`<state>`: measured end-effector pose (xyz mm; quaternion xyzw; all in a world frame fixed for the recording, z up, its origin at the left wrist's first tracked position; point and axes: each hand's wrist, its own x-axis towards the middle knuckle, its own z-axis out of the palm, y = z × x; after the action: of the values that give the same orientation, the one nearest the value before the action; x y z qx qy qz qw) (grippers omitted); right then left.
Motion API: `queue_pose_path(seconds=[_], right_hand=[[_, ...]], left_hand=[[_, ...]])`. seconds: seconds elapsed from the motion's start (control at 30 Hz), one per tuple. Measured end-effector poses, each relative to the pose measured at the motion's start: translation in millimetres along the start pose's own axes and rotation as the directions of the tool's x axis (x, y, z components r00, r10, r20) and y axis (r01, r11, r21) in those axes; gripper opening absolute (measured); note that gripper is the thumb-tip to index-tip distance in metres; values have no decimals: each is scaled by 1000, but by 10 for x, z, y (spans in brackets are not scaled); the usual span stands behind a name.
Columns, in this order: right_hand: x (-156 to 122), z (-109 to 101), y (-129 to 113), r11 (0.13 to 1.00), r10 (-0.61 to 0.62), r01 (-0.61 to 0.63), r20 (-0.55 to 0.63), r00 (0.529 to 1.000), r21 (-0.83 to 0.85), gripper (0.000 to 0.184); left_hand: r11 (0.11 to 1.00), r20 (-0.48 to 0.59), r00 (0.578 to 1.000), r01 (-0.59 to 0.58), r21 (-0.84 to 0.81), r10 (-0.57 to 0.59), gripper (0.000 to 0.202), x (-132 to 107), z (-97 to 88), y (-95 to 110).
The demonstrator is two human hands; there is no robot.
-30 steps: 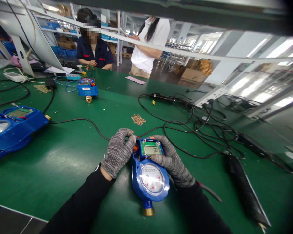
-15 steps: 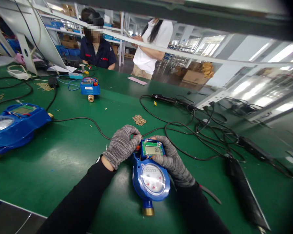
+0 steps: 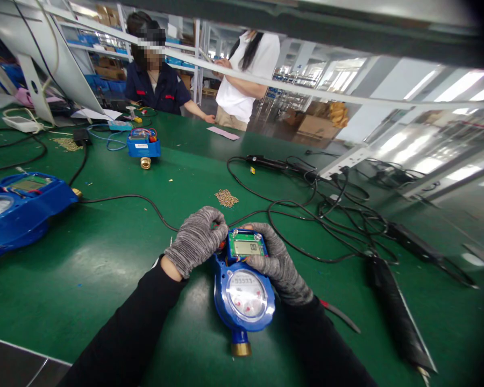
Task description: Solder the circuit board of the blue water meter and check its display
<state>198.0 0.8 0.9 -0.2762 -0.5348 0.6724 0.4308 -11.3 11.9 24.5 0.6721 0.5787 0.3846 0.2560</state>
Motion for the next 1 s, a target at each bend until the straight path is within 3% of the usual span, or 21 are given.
queue_pose_path(seconds=[0.2,0.43,0.53,0.73,0.9,1.0], right_hand=[[-16,44,-13,999,25,-25,1,1000,43,52],[-43,37,-12,999,7,-7,-1,1000,48,52],[-46,49,-18,999,4,-4,-3,1000,41,50],[-47,35,-92,997,45,-45,-9,999,-68,49],[-43,-9,-143,988,65,-66,-17,998,-137,50],[-36,-18,-159,987,73,-72,1,997,-146,50]], left_hand=[[994,11,998,-58,-89,59,4,-26,-73,4],[972,119,986,-85,-220,113,12,-75,-216,39],[981,80,992,-77,-180,93,12,-125,-230,39],[998,-116,992,-50,40,54,14,-240,-176,58],[963,-140,990,-48,-266,11,11,-283,-138,78],[962,-143,989,-65,-264,28,10,-312,-168,80]])
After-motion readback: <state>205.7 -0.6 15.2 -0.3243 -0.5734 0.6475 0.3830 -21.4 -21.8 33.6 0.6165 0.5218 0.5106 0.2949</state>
